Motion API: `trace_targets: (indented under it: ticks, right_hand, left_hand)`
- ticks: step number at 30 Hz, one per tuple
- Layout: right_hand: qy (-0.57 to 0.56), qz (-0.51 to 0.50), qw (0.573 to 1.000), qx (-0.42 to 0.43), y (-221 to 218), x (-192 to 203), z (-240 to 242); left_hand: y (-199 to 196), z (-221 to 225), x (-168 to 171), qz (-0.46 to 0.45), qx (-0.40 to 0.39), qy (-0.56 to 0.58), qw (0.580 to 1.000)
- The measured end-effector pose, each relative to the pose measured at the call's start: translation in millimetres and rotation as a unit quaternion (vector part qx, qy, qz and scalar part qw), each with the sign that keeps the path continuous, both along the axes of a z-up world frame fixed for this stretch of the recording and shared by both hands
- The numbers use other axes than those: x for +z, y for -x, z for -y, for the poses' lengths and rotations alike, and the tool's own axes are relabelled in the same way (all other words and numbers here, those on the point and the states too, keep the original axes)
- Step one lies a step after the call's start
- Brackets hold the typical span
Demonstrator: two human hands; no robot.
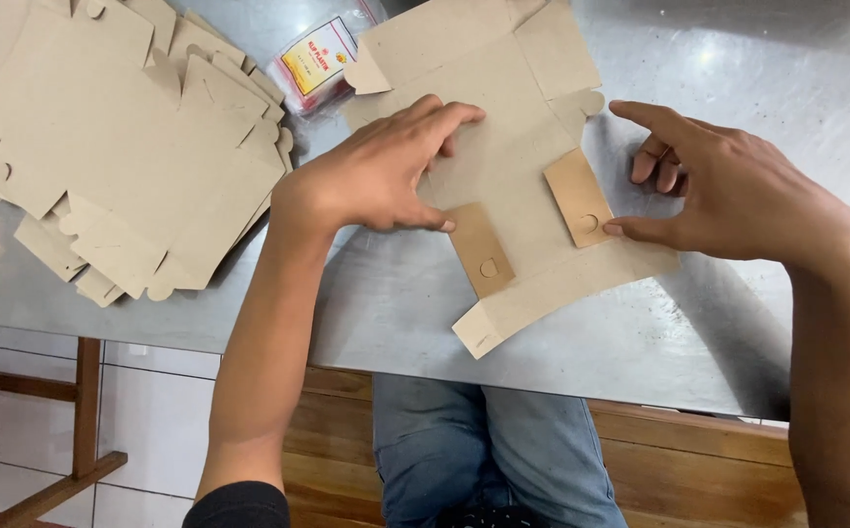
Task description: Assembling a cardboard box by folding along pre-scored lines and tucking tabs into slots.
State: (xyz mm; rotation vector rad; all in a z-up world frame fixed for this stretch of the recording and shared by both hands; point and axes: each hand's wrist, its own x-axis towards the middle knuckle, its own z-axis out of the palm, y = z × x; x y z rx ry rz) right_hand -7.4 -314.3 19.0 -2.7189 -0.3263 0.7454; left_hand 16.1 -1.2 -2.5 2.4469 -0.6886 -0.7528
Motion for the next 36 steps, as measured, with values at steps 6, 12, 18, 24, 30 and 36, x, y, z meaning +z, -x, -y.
trace_targets:
  ticks: [6, 12, 18, 24, 30, 36]
  right_hand:
    - [-0.268, 0.258, 0.91, 0.181, 20, -30, -27]
    - [-0.25, 0.294, 0.896, 0.22, 39, -52, -59]
    - [-0.259, 0.283, 0.898, 0.214, 38, -51, -60]
    - [-0.255, 0.28, 0.9, 0.215, 38, -51, -60]
    - [-0.247, 0.279, 0.901, 0.222, 37, -53, -57]
    - [-0.241, 0.278, 0.903, 0.222, 37, -54, -56]
  left_hand:
    - [-7, -6, -9, -0.004, -0.011, 0.038, 0.999]
    - [-4, -1, -10, 0.023, -0.013, 0.024, 0.999]
    - [5, 9, -27, 0.124, -0.039, 0.012, 0.991]
    - [14, 20, -22, 0.132, -0.03, -0.016, 0.991]
    - [32, 44, -31, 0.137, -0.051, -0.022, 0.989]
    - [35, 47, -29, 0.125, -0.062, 0.007, 0.99]
